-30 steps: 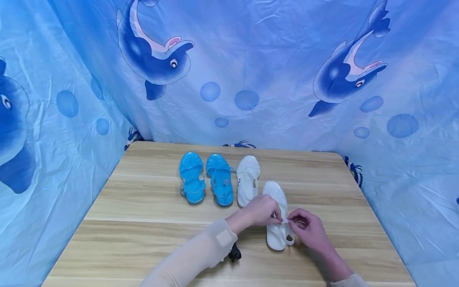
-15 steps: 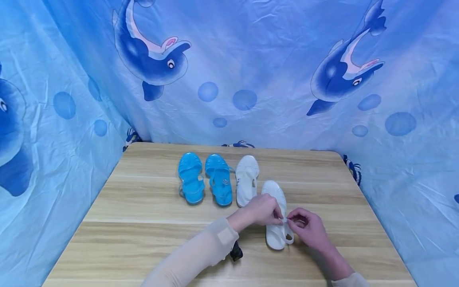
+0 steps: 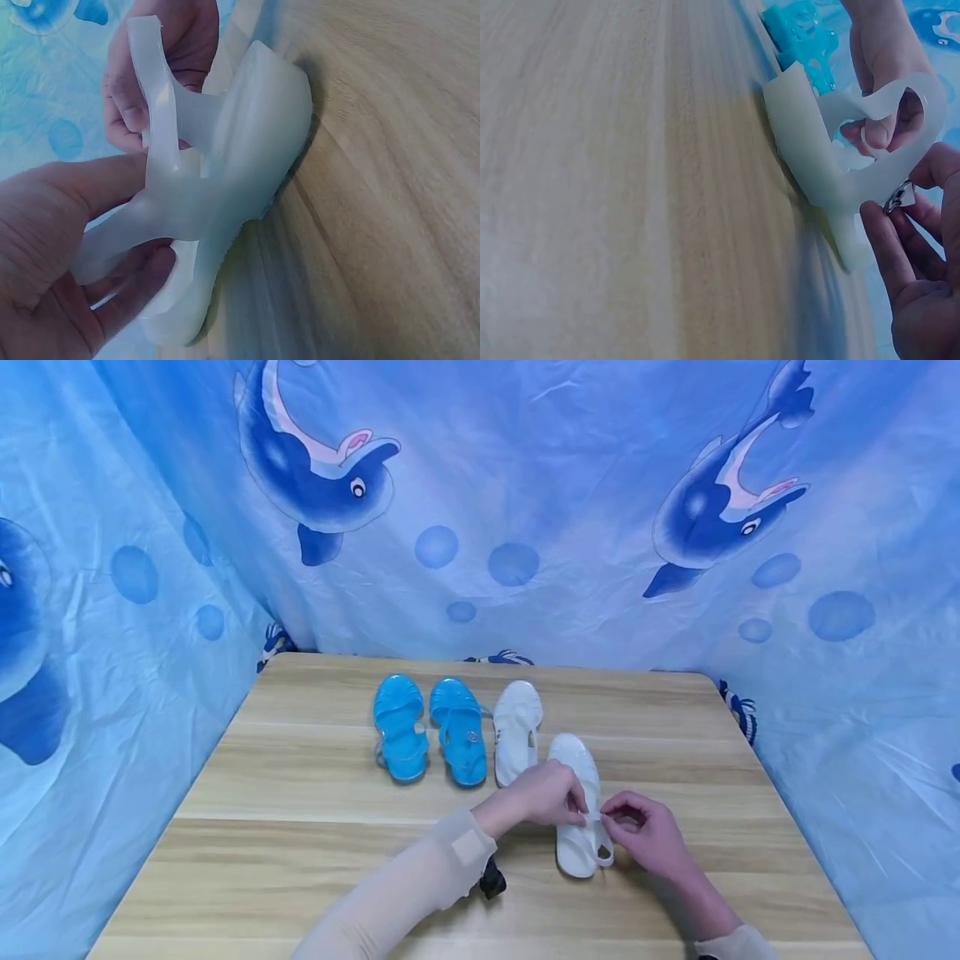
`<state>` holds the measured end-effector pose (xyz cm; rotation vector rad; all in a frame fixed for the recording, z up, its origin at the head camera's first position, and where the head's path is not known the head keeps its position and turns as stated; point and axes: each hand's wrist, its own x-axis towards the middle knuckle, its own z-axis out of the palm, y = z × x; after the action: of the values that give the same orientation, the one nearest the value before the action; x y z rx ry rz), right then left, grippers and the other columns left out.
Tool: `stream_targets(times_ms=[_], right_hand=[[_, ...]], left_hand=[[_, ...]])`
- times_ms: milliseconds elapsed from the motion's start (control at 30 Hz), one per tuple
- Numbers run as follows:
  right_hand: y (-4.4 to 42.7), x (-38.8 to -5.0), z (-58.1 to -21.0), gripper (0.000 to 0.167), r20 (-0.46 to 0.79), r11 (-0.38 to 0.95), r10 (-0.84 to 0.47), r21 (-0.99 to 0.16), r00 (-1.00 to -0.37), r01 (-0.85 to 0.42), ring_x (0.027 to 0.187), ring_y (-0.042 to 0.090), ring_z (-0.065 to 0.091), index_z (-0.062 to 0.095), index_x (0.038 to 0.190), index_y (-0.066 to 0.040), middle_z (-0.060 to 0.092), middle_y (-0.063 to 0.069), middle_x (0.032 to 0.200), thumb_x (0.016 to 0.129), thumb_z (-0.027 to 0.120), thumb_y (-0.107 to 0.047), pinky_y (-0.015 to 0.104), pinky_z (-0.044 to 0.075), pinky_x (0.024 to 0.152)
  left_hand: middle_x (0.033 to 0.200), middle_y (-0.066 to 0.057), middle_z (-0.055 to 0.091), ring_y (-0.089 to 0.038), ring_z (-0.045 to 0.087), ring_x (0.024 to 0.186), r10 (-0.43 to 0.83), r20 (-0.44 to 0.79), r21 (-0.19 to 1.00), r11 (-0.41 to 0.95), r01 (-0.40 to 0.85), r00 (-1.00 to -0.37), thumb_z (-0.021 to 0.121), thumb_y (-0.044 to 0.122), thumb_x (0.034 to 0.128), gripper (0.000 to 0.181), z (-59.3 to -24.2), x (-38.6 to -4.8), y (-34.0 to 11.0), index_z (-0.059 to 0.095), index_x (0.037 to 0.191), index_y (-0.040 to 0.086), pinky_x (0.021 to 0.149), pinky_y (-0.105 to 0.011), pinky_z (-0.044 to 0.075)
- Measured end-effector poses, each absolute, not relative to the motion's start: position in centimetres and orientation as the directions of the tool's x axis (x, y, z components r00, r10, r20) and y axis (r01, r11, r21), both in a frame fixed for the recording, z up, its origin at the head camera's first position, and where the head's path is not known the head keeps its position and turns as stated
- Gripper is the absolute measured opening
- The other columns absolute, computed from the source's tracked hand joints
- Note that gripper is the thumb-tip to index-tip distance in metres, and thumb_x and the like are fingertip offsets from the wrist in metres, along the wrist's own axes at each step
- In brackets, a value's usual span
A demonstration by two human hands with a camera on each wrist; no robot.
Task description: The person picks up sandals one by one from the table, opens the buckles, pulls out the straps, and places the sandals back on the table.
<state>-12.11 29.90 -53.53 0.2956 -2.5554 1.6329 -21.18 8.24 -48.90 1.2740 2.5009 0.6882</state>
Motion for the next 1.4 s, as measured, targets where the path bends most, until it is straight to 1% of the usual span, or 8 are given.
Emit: stream_targets(times_ms=[100, 200, 367, 600, 800, 1167, 1267, 1400], right_hand=[[30.0, -12.3, -53.5, 0.013, 0.182, 0.403, -0.141, -0.887, -0.973, -0.224, 0.086, 0.004, 0.073, 0.074, 0.101, -0.002, 0.075, 0.018, 0.098, 0.091, 0.077, 0.007, 0.025, 0.065, 0.073], [30.1, -12.4, -53.4, 0.012, 0.175, 0.4, -0.161, -0.888, -0.971, -0.226, 0.086, 0.005, 0.074, 0.074, 0.102, -0.003, 0.076, 0.017, 0.098, 0.092, 0.078, 0.004, 0.026, 0.065, 0.072], [30.2, -12.5, -53.3, 0.013, 0.16, 0.393, -0.172, -0.894, -0.972, -0.217, 0.087, 0.005, 0.073, 0.074, 0.103, -0.001, 0.075, 0.02, 0.1, 0.092, 0.077, 0.005, 0.025, 0.065, 0.075], [30.4, -12.5, -53.4, 0.014, 0.14, 0.363, -0.169, -0.912, -0.976, -0.194, 0.088, 0.005, 0.073, 0.072, 0.103, 0.003, 0.073, 0.024, 0.101, 0.091, 0.074, 0.01, 0.024, 0.065, 0.077], [30.3, -12.4, -53.6, 0.013, 0.14, 0.362, -0.155, -0.913, -0.978, -0.188, 0.089, 0.003, 0.073, 0.072, 0.103, 0.005, 0.073, 0.026, 0.101, 0.091, 0.074, 0.009, 0.023, 0.064, 0.077], [30.2, -12.5, -53.4, 0.015, 0.146, 0.351, -0.144, -0.917, -0.979, -0.189, 0.09, 0.002, 0.073, 0.073, 0.103, 0.003, 0.075, 0.019, 0.101, 0.09, 0.074, 0.011, 0.025, 0.065, 0.078], [30.3, -12.4, -53.5, 0.014, 0.14, 0.362, -0.137, -0.914, -0.981, -0.181, 0.09, 0.003, 0.073, 0.073, 0.103, 0.003, 0.075, 0.016, 0.1, 0.091, 0.075, 0.01, 0.024, 0.064, 0.079], [30.4, -12.3, -53.5, 0.014, 0.138, 0.358, -0.134, -0.917, -0.981, -0.178, 0.09, 0.004, 0.073, 0.073, 0.103, 0.004, 0.075, 0.017, 0.1, 0.09, 0.074, 0.011, 0.022, 0.064, 0.079]], left_hand=[[0.078, 0.017, 0.076, 0.008, 0.057, 0.064, 0.805, 0.0, 0.498, 0.514, 0.698, -0.593, 0.084, 0.038, 0.0926, 0.015, -48.9, -21.2, 8.3, 0.086, 0.1, 0.026, 0.059, -0.01, 0.045], [0.08, 0.017, 0.078, 0.009, 0.056, 0.062, 0.797, 0.011, 0.485, 0.524, 0.7, -0.604, 0.083, 0.042, 0.0926, 0.016, -48.7, -21.1, 8.3, 0.087, 0.101, 0.028, 0.057, -0.01, 0.044], [0.085, 0.016, 0.081, 0.012, 0.06, 0.067, 0.784, 0.01, 0.467, 0.544, 0.697, -0.62, 0.087, 0.039, 0.0897, 0.013, -48.4, -20.8, 8.3, 0.087, 0.095, 0.027, 0.061, -0.007, 0.044], [0.084, 0.018, 0.08, 0.011, 0.061, 0.07, 0.779, -0.007, 0.44, 0.565, 0.698, -0.626, 0.088, 0.041, 0.0879, 0.012, -48.1, -20.7, 8.3, 0.087, 0.093, 0.03, 0.062, -0.008, 0.045], [0.082, 0.017, 0.08, 0.009, 0.061, 0.068, 0.775, -0.04, 0.455, 0.576, 0.679, -0.63, 0.089, 0.039, 0.087, 0.012, -48.1, -20.8, 8.2, 0.087, 0.09, 0.028, 0.062, -0.01, 0.045], [0.085, 0.018, 0.081, 0.009, 0.059, 0.067, 0.765, -0.035, 0.468, 0.581, 0.666, -0.643, 0.086, 0.041, 0.0896, 0.013, -48.0, -20.8, 9.3, 0.087, 0.094, 0.029, 0.058, -0.012, 0.045], [0.082, 0.018, 0.08, 0.009, 0.059, 0.065, 0.77, -0.034, 0.455, 0.579, 0.676, -0.637, 0.087, 0.04, 0.0894, 0.011, -48.0, -20.7, 9.2, 0.087, 0.092, 0.029, 0.059, -0.011, 0.044], [0.084, 0.017, 0.081, 0.008, 0.061, 0.068, 0.772, -0.026, 0.459, 0.573, 0.679, -0.635, 0.085, 0.038, 0.0917, 0.011, -48.2, -20.8, 8.9, 0.087, 0.094, 0.028, 0.061, -0.012, 0.045]])
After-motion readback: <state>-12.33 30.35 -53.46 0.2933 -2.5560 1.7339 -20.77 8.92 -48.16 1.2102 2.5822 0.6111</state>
